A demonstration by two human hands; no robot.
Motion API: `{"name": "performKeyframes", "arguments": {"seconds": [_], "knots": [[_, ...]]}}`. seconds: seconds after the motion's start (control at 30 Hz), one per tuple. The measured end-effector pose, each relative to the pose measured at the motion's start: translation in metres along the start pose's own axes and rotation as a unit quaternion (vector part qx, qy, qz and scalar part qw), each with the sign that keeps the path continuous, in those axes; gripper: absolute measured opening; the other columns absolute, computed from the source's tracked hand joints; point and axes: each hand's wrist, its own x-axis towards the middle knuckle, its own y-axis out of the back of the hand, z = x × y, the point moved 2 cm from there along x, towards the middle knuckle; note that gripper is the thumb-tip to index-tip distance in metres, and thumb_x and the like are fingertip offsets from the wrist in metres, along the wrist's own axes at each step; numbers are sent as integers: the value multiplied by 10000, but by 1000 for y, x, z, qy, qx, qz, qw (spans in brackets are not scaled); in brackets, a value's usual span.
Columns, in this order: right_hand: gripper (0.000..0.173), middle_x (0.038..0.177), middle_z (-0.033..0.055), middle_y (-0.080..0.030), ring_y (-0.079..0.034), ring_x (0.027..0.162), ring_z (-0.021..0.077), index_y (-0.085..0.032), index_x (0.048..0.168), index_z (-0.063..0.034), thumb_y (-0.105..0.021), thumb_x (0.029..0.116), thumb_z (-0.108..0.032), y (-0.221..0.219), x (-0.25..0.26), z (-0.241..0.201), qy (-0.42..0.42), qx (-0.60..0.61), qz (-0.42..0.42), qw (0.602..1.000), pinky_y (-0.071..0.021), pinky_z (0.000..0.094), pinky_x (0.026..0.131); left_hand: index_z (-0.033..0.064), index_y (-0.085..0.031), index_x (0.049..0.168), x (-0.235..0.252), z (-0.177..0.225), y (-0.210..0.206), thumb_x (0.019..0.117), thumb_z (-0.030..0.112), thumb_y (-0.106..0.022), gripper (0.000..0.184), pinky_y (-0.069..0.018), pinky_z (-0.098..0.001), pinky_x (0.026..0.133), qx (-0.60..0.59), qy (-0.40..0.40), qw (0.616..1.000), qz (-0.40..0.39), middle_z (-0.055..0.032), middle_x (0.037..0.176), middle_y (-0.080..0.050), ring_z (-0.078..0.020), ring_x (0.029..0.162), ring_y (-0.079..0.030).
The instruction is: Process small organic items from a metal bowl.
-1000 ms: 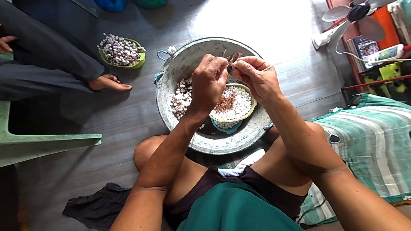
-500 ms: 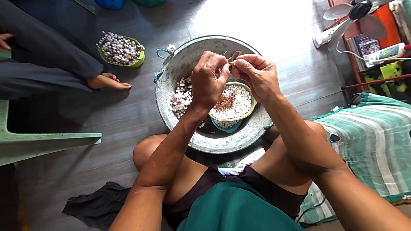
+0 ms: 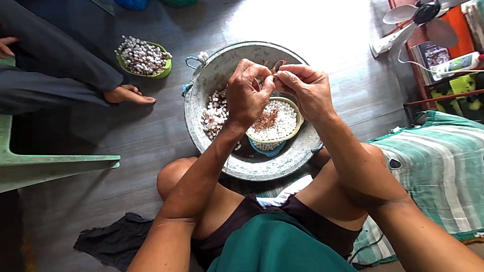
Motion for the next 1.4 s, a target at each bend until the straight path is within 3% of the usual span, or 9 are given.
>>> {"name": "performKeyframes", "arguments": {"seconds": [0.47, 1.2, 1.4], "knots": [[196, 939, 128, -768, -759, 835, 202, -710, 1127, 88, -708, 942, 21, -1, -1, -3, 71, -85, -22, 994, -655, 362, 823, 56, -724, 894, 0, 1, 0, 900, 76, -718, 21, -497, -202, 578, -57, -18, 998, 21, -20, 855, -623, -56, 679, -577], [179, 934, 91, -760, -737, 809, 146, -712, 1111, 52, -707, 942, -5, 2, 3, -7, 127, -178, -37, 975, -639, 311, 768, 66, -739, 922, 4, 0, 2, 895, 82, -715, 40, -520, -209, 582, -81, -2, 996, -23, -14, 867, -634, -56, 679, -594], [185, 934, 99, -760, -737, 808, 150, -709, 1113, 61, -710, 936, 8, 3, 3, -7, 130, -163, -39, 977, -638, 311, 768, 79, -749, 926, 4, 1, 3, 903, 106, -716, 49, -482, -202, 577, -86, 14, 996, -24, 6, 845, -626, -49, 670, -566]]}}
